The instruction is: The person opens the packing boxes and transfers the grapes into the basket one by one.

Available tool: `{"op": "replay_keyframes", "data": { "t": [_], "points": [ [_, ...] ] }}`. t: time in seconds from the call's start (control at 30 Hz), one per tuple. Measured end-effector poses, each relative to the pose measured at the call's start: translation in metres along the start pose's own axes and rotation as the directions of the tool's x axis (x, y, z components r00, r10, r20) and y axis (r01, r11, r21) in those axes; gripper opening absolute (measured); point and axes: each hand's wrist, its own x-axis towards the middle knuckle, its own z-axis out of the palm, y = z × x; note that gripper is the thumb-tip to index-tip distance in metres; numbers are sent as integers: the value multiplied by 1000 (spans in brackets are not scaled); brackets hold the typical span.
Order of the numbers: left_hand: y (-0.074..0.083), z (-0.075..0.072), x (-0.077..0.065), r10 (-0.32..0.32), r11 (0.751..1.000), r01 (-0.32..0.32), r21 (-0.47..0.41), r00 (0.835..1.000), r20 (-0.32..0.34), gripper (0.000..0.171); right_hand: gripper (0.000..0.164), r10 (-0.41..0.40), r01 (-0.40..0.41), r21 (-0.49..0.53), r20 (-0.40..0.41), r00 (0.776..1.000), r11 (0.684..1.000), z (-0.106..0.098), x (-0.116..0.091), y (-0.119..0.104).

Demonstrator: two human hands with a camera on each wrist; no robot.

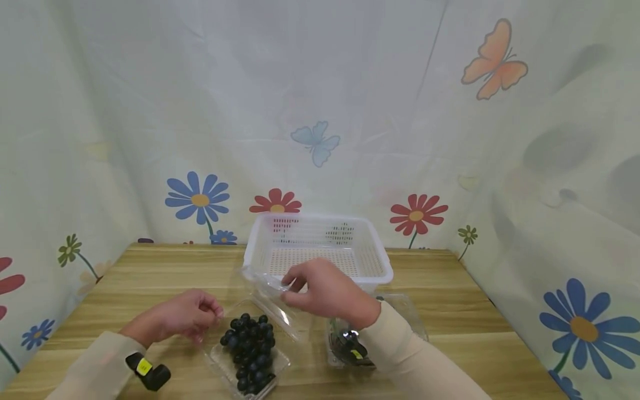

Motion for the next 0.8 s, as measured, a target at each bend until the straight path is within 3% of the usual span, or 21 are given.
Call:
{"op": "replay_keyframes", "data": {
  "t": [0.13,0.27,0.5,0.6,0.8],
  "points": [
    [3,-2,3,6,998,-5,67,1000,-14,20,15,79,-83,152,26,996,985,0,-6,2],
    [6,-3,7,28,992,-25,122,999,-19,18,16,166,-173,291,49,985,941,1,-14,5],
    [12,-4,12,76,981,-73,178,997,-13,15,27,235,-243,435,72,969,867,2,-31,10],
    [14,-4,16,107,973,-102,209,994,-11,16,37,278,-285,519,93,956,806,5,-37,12],
    [18,-5,21,155,953,-151,262,988,5,15,44,334,-334,694,141,932,638,15,-47,16]
  ]
}}
